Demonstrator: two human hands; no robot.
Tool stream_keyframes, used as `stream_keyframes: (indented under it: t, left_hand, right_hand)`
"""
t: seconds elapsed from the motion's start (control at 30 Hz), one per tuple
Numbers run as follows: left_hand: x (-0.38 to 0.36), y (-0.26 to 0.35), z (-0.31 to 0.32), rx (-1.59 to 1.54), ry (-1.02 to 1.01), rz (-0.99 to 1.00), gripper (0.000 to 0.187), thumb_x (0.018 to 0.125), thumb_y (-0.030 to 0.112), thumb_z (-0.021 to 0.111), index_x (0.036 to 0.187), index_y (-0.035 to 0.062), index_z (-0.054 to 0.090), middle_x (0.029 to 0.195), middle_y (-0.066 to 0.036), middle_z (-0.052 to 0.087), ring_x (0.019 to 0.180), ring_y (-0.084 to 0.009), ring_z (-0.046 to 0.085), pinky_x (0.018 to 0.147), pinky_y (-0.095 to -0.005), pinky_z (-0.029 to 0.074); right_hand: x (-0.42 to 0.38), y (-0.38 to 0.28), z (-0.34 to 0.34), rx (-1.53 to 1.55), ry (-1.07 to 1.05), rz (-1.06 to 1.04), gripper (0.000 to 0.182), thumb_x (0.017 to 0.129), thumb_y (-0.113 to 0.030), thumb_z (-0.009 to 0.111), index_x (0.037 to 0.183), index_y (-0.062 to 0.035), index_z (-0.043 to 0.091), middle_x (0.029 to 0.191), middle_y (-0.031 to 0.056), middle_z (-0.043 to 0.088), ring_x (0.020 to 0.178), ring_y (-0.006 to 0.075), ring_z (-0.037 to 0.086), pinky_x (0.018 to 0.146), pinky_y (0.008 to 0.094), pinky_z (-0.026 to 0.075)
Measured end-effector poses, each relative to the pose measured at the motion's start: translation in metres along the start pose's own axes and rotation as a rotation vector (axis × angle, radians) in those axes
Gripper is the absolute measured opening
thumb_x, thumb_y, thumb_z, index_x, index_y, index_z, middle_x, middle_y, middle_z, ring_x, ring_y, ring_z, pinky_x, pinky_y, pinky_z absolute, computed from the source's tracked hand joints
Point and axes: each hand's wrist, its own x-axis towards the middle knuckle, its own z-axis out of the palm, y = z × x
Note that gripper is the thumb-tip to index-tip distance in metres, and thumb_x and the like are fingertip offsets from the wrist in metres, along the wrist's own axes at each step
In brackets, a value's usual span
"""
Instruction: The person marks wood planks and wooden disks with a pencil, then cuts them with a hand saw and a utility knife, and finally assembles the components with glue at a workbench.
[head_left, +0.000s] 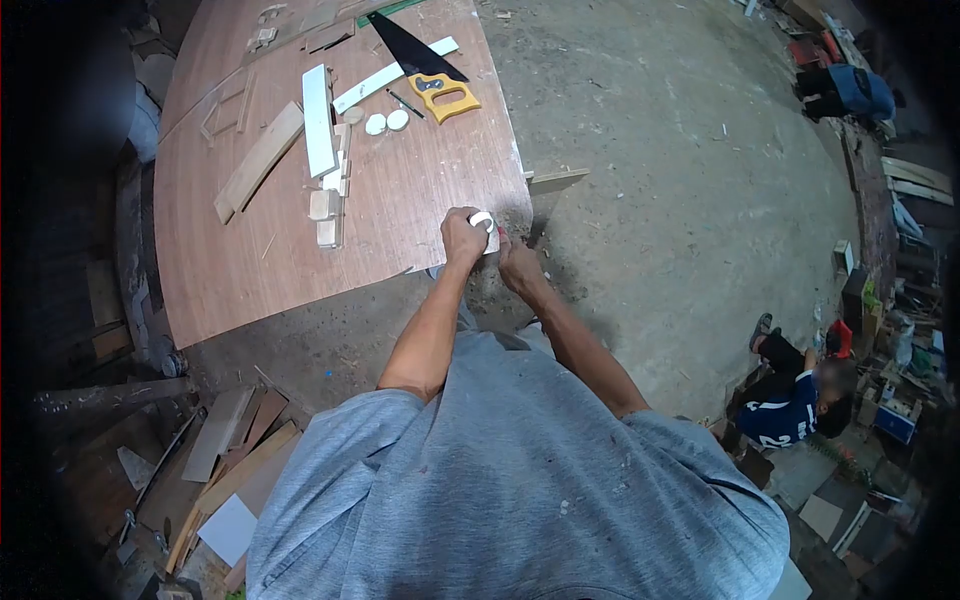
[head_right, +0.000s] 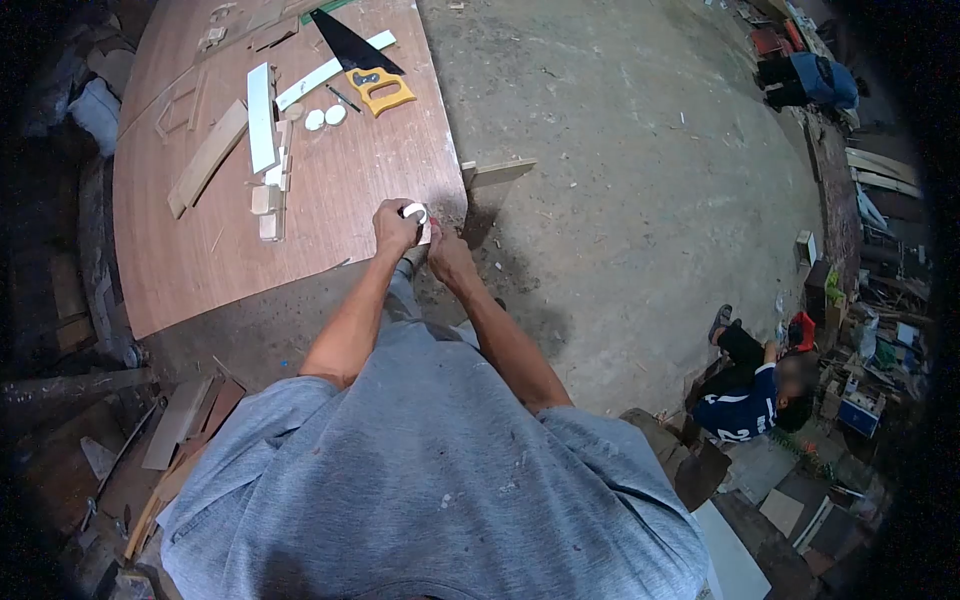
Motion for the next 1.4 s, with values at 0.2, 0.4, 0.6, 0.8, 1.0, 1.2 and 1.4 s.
stream_keyframes:
  t: [0.2, 0.4, 0.6, 0.8, 1.0, 1.2, 1.4]
  left_hand:
    - [0.007, -0.001, 0.001, -0.011, 0.021, 0.060, 0.021, 0.072, 0.011, 0.075, 0.090, 0.0016, 0.074, 0.096, -0.020, 0.067, 0.092, -0.0363, 0.065, 0.085, -0.0417, 0.050]
    - [-0.001, -0.006, 0.003, -0.042, 0.025, 0.036, 0.021, 0.072, 0.010, 0.076, 0.090, 0.0012, 0.073, 0.096, -0.020, 0.067, 0.091, -0.0348, 0.065, 0.084, -0.0404, 0.051]
    - [-0.004, -0.015, 0.001, -0.057, 0.006, 0.094, 0.025, 0.075, 0.014, 0.076, 0.098, 0.0031, 0.073, 0.100, -0.016, 0.067, 0.090, -0.0287, 0.066, 0.083, -0.0361, 0.051]
    - [-0.003, -0.012, -0.001, -0.057, 0.003, 0.080, 0.025, 0.075, 0.014, 0.076, 0.098, 0.0034, 0.073, 0.098, -0.016, 0.066, 0.089, -0.0281, 0.065, 0.082, -0.0358, 0.051]
    - [-0.008, -0.015, -0.003, -0.074, -0.017, 0.118, 0.029, 0.076, 0.007, 0.073, 0.105, 0.0029, 0.070, 0.099, -0.015, 0.066, 0.091, -0.0278, 0.064, 0.083, -0.0359, 0.051]
    - [0.002, -0.032, 0.006, -0.115, -0.062, 0.187, 0.032, 0.078, 0.001, 0.069, 0.110, 0.0022, 0.068, 0.105, -0.017, 0.065, 0.097, -0.0295, 0.064, 0.087, -0.0374, 0.050]
    - [-0.015, 0.005, -0.015, 0.017, 0.038, 0.365, 0.039, 0.078, 0.007, 0.070, 0.117, 0.0013, 0.064, 0.114, -0.017, 0.061, 0.107, -0.0342, 0.057, 0.094, -0.0404, 0.047]
  right_hand:
    - [0.013, 0.013, 0.016, -0.026, -0.002, 0.037, 0.060, 0.102, -0.041, 0.027, 0.110, 0.0095, 0.059, 0.106, 0.0385, 0.059, 0.105, 0.0535, 0.056, 0.093, 0.0558, 0.043]
    - [-0.009, 0.042, 0.024, 0.370, -0.047, 0.056, 0.062, 0.102, -0.045, 0.028, 0.099, 0.0086, 0.059, 0.097, 0.0378, 0.060, 0.101, 0.0546, 0.055, 0.085, 0.0537, 0.042]
    - [-0.011, 0.033, 0.023, 0.308, 0.173, -0.081, 0.060, 0.102, -0.048, 0.032, 0.084, 0.0049, 0.052, 0.075, 0.0208, 0.055, 0.073, 0.0281, 0.052, 0.070, 0.0422, 0.043]
    - [-0.010, 0.024, 0.029, 0.267, 0.157, -0.080, 0.058, 0.103, -0.044, 0.031, 0.098, 0.0070, 0.057, 0.090, 0.0302, 0.061, 0.085, 0.0423, 0.059, 0.081, 0.0447, 0.044]
    - [-0.005, 0.027, 0.029, 0.187, 0.099, 0.006, 0.058, 0.103, -0.043, 0.031, 0.099, 0.0077, 0.057, 0.092, 0.0338, 0.060, 0.091, 0.0482, 0.059, 0.085, 0.0486, 0.043]
    - [-0.006, 0.021, -0.003, 0.668, -0.294, 0.412, 0.061, 0.101, -0.054, 0.032, 0.082, -0.0013, 0.056, 0.064, 0.0098, 0.057, 0.057, 0.0255, 0.055, 0.055, 0.0399, 0.043]
    - [0.001, 0.047, 0.007, 0.322, 0.083, -0.001, 0.061, 0.100, -0.055, 0.032, 0.076, -0.0035, 0.053, 0.062, 0.0035, 0.051, 0.053, 0.0158, 0.049, 0.049, 0.0347, 0.039]
